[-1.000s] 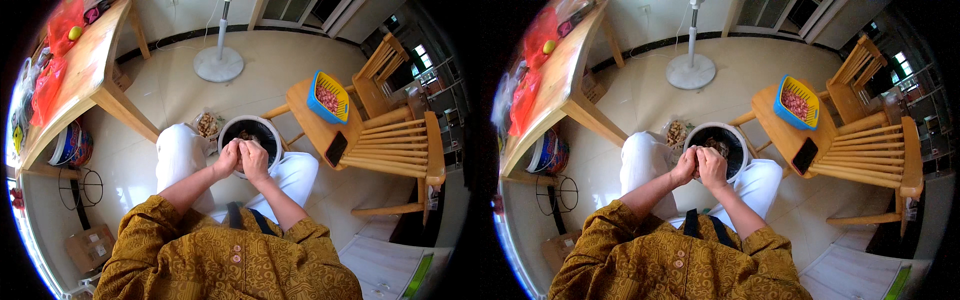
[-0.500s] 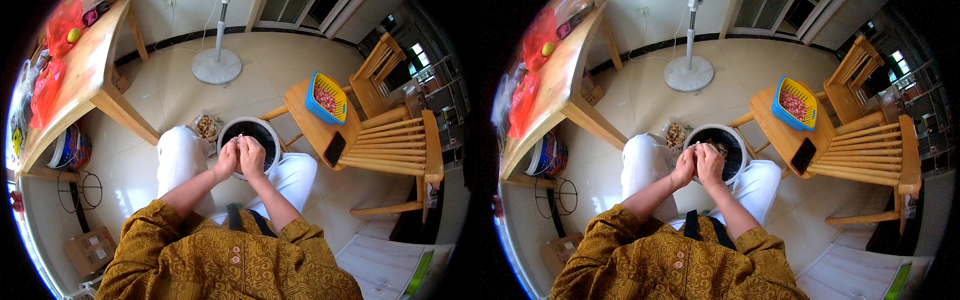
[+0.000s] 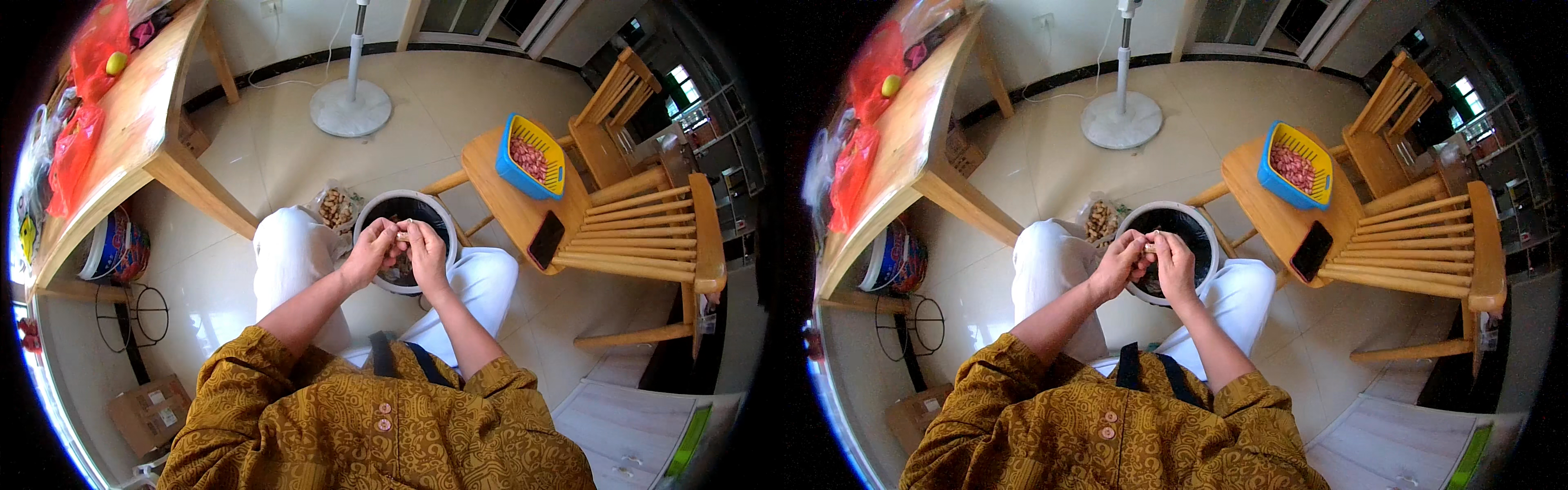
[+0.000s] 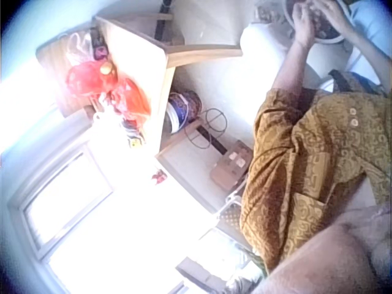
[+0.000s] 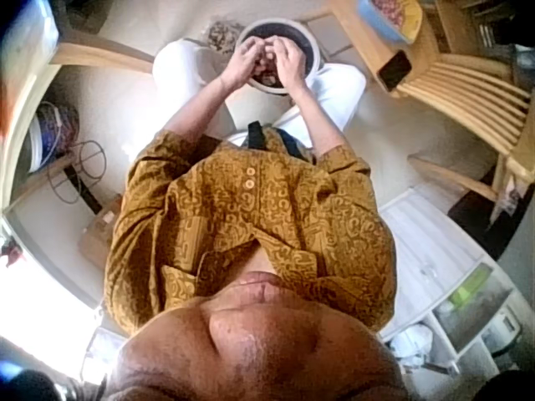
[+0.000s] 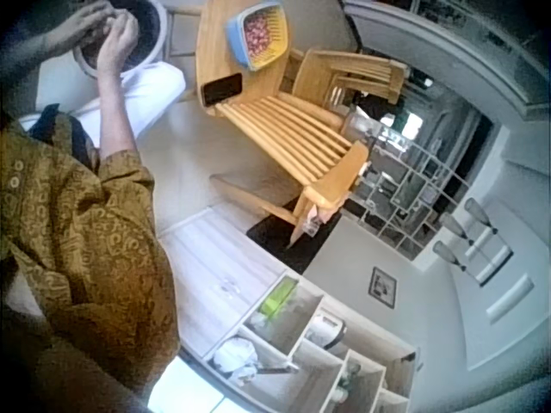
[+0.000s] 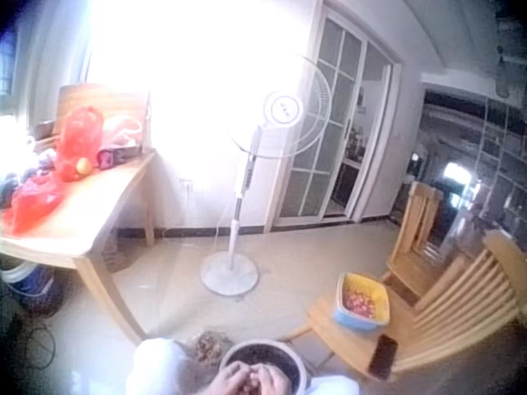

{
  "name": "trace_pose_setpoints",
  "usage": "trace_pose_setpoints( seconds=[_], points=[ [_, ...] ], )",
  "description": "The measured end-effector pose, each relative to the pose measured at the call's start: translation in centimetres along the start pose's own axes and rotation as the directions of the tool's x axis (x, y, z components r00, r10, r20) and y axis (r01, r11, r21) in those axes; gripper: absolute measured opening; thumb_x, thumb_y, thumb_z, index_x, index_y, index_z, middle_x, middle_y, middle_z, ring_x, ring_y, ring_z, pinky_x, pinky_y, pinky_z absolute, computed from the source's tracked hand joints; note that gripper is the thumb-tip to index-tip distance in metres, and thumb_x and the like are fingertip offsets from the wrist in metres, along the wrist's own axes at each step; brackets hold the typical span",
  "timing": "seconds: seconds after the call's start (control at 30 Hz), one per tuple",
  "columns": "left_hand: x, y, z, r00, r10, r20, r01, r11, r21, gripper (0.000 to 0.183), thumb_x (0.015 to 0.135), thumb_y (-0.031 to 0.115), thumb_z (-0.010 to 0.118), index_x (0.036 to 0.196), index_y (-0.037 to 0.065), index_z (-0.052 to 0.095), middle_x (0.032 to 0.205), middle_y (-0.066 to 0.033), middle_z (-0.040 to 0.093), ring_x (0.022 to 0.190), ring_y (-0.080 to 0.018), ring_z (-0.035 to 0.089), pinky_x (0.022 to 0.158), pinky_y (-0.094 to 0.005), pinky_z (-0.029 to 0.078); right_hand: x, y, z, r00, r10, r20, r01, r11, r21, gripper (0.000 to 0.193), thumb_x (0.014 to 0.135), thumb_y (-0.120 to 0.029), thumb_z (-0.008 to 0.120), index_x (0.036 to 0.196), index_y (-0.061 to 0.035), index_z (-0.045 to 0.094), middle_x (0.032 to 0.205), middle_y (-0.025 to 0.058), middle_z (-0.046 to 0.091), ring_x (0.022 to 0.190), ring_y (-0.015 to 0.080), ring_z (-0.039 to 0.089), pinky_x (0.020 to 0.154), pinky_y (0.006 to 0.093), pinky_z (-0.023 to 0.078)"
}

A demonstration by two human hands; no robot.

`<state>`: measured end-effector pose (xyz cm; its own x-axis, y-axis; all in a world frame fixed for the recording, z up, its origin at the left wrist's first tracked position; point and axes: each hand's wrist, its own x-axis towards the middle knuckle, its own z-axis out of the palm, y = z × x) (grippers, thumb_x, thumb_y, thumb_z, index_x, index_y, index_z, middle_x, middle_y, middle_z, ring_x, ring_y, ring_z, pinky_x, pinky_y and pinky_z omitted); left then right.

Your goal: The person peels peanuts by hand, removing the shells and placing the kernels into a yellow basket while discarded shells go into a white container.

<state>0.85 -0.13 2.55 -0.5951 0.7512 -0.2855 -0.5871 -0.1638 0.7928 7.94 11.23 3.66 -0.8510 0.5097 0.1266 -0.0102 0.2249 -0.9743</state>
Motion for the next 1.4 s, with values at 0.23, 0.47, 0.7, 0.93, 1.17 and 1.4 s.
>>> trace_pose_setpoints(
  seconds=[0.23,0.47,0.7,0.93,1.17,1.4],
  points=[
    [0.2,-0.1,-0.5,1.000,0.023,-0.014,-0.022,0.999,0.040,0.018,0.097,0.031,0.046,0.094,0.014,0.047,0.073,0.0035,0.052,0.058,-0.0036,0.040,0.049,-0.0182,0.032,1.6,-0.9,-2.5,0.997,-0.073,-0.004,0.061,0.860,-0.507,0.020,0.088,-0.014,0.056,0.101,-0.0006,0.062,0.087,0.0159,0.064,0.079,0.0299,0.062,0.072,0.0368,0.048],
    [1.0,-1.1,-0.2,0.998,0.069,-0.010,-0.068,0.991,0.116,0.018,0.097,0.029,0.047,0.092,0.012,0.047,0.075,0.0022,0.052,0.053,-0.0034,0.037,0.043,-0.0176,0.028,1.4,1.3,-3.0,0.977,-0.045,0.208,0.116,0.932,-0.343,0.032,0.094,-0.028,0.044,0.086,-0.0007,0.058,0.077,0.0166,0.061,0.074,0.0366,0.059,0.064,0.0424,0.045],
    [0.5,-0.2,-0.1,1.000,-0.004,-0.020,0.002,0.997,-0.080,0.016,0.093,0.026,0.055,0.092,0.011,0.050,0.074,0.0022,0.050,0.058,-0.0056,0.040,0.049,-0.0185,0.031,0.6,0.6,-2.0,0.986,-0.038,0.162,0.073,0.973,-0.219,0.033,0.095,-0.028,0.046,0.082,0.0000,0.057,0.073,0.0170,0.060,0.070,0.0351,0.059,0.062,0.0391,0.045],
    [1.2,-1.0,-0.7,0.999,0.026,0.044,-0.024,0.999,-0.039,0.015,0.090,0.020,0.060,0.098,0.009,0.054,0.074,0.0028,0.051,0.056,-0.0054,0.038,0.049,-0.0188,0.030,0.5,1.2,-1.8,0.995,-0.042,0.091,0.053,0.990,-0.132,0.020,0.093,-0.020,0.052,0.090,-0.0008,0.057,0.078,0.0110,0.063,0.071,0.0201,0.062,0.064,0.0312,0.048],
    [1.6,-1.8,-1.0,0.996,-0.051,0.077,0.057,0.995,-0.087,0.018,0.092,0.028,0.057,0.093,0.011,0.053,0.073,0.0032,0.050,0.058,-0.0049,0.039,0.047,-0.0190,0.029,0.5,0.7,-1.9,0.980,-0.035,0.196,0.039,0.999,-0.015,0.015,0.093,-0.014,0.051,0.100,-0.0009,0.052,0.082,0.0076,0.059,0.070,0.0131,0.057,0.065,0.0281,0.048],
    [1.1,-1.1,-0.5,0.992,-0.091,0.091,0.085,0.994,0.067,0.022,0.095,0.033,0.049,0.092,0.011,0.051,0.074,0.0022,0.049,0.059,-0.0046,0.039,0.047,-0.0189,0.029,0.3,2.1,-1.7,0.988,-0.060,0.145,0.050,0.996,0.069,0.014,0.094,-0.014,0.051,0.100,-0.0024,0.047,0.074,0.0024,0.053,0.065,0.0102,0.052,0.061,0.0252,0.046]
  ],
)
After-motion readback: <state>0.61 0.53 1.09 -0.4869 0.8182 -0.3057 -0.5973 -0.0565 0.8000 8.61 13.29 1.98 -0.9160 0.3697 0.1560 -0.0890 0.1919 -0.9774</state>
